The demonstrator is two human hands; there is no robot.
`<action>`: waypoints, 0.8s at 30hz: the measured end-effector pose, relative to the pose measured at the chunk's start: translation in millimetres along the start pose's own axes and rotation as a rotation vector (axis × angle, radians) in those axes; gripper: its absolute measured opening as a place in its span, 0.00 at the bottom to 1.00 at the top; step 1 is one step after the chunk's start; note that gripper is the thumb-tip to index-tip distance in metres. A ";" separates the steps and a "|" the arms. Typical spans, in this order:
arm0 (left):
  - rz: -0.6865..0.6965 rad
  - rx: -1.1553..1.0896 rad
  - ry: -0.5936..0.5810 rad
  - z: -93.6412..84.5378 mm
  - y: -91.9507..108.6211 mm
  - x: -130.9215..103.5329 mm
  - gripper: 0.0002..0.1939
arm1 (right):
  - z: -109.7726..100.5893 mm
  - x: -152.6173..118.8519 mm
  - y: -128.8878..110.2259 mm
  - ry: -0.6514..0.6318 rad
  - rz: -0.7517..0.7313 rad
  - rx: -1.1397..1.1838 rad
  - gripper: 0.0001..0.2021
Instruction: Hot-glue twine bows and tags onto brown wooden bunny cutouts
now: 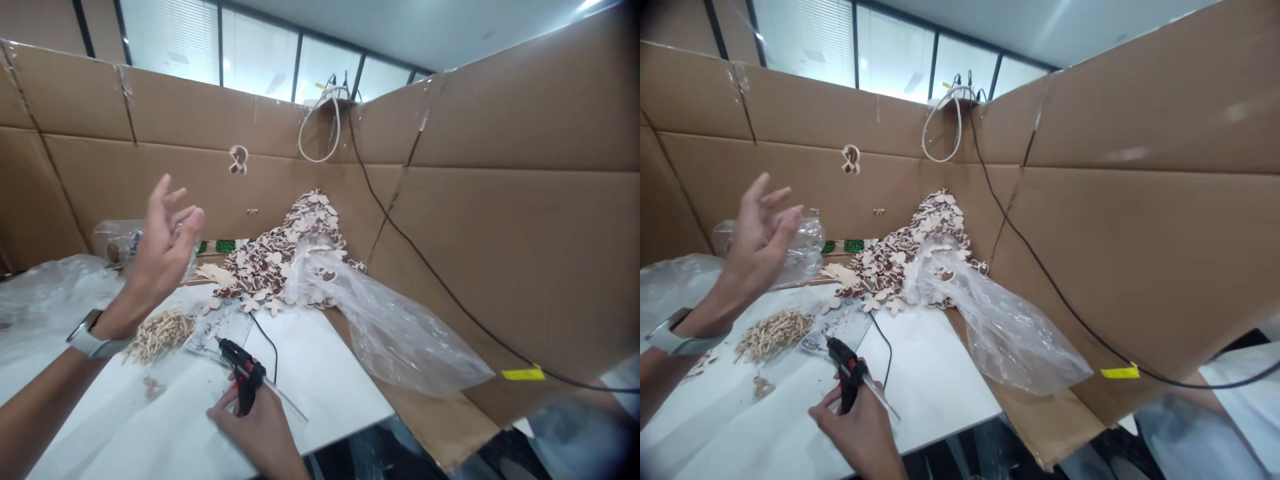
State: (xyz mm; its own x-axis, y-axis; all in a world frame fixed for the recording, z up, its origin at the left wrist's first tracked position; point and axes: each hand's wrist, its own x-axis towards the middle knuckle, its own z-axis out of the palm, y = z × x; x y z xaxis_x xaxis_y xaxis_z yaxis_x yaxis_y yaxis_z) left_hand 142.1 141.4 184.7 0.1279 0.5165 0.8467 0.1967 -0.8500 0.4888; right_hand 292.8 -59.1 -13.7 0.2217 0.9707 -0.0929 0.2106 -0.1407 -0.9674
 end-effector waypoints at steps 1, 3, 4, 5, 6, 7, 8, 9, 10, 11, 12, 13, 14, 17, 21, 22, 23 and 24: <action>0.027 0.023 0.029 -5.9 -3.2 -1.8 0.40 | 0.0 -0.3 0.0 -0.007 0.008 0.004 0.20; 0.048 0.069 0.054 -21.4 -10.9 -11.4 0.39 | 0.0 -0.6 -0.5 -0.021 0.021 0.009 0.20; 0.040 0.087 0.063 -29.9 -15.8 -17.6 0.38 | -0.1 -0.6 -0.9 -0.024 0.023 0.010 0.22; 0.025 0.103 0.075 -38.5 -21.5 -23.9 0.37 | -0.2 -0.5 -1.5 -0.021 0.025 0.008 0.22; 0.004 0.121 0.098 -47.1 -28.0 -29.9 0.37 | -0.4 -0.4 -2.3 -0.020 0.030 0.004 0.22; -0.030 0.145 0.113 -55.6 -34.9 -35.5 0.36 | -0.7 -0.3 -3.3 -0.021 0.036 -0.001 0.22; -0.076 0.178 0.127 -64.0 -42.0 -40.6 0.36 | -1.0 -0.3 -4.5 -0.022 0.044 -0.005 0.21; -0.133 0.218 0.142 -72.3 -48.8 -45.1 0.36 | -1.5 -0.3 -5.8 -0.025 0.052 -0.005 0.21; -0.183 0.246 0.144 -80.4 -55.0 -49.3 0.36 | -1.9 -0.4 -7.1 -0.026 0.059 -0.002 0.21; -0.224 0.269 0.148 -88.2 -60.2 -53.1 0.37 | -2.5 -0.6 -8.4 -0.030 0.063 -0.002 0.22; -0.260 0.290 0.152 -95.6 -64.1 -56.6 0.38 | -3.0 -0.9 -9.6 -0.035 0.066 -0.004 0.22; -0.290 0.309 0.158 -102.6 -66.7 -59.8 0.37 | -3.6 -1.1 -10.7 -0.038 0.069 -0.010 0.23; -0.315 0.328 0.166 -109.0 -68.0 -62.8 0.36 | -4.1 -1.2 -11.6 -0.038 0.073 -0.019 0.22; -0.367 0.379 0.189 -123.7 -67.9 -69.6 0.33 | -5.6 -1.1 -13.1 -0.037 0.083 -0.049 0.20; -0.394 0.402 0.187 -131.3 -70.2 -73.4 0.32 | -6.1 -0.6 -13.7 -0.049 0.087 -0.045 0.21; -0.391 0.399 0.181 -130.9 -71.8 -73.8 0.32 | -6.1 -0.5 -13.7 -0.052 0.090 -0.041 0.21; -0.385 0.395 0.173 -129.5 -73.6 -74.4 0.31 | -6.1 -0.5 -13.7 -0.051 0.091 -0.040 0.21; -0.378 0.391 0.159 -127.1 -75.3 -75.0 0.30 | -6.2 -0.4 -13.9 -0.052 0.089 -0.041 0.21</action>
State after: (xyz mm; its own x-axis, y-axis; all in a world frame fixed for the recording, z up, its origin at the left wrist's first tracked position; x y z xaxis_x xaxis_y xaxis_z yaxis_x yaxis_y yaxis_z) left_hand -5.8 153.5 111.1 -0.1630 0.7299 0.6639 0.5497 -0.4915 0.6754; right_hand 295.7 -58.8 1.2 0.1922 0.9626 -0.1912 0.2312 -0.2338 -0.9444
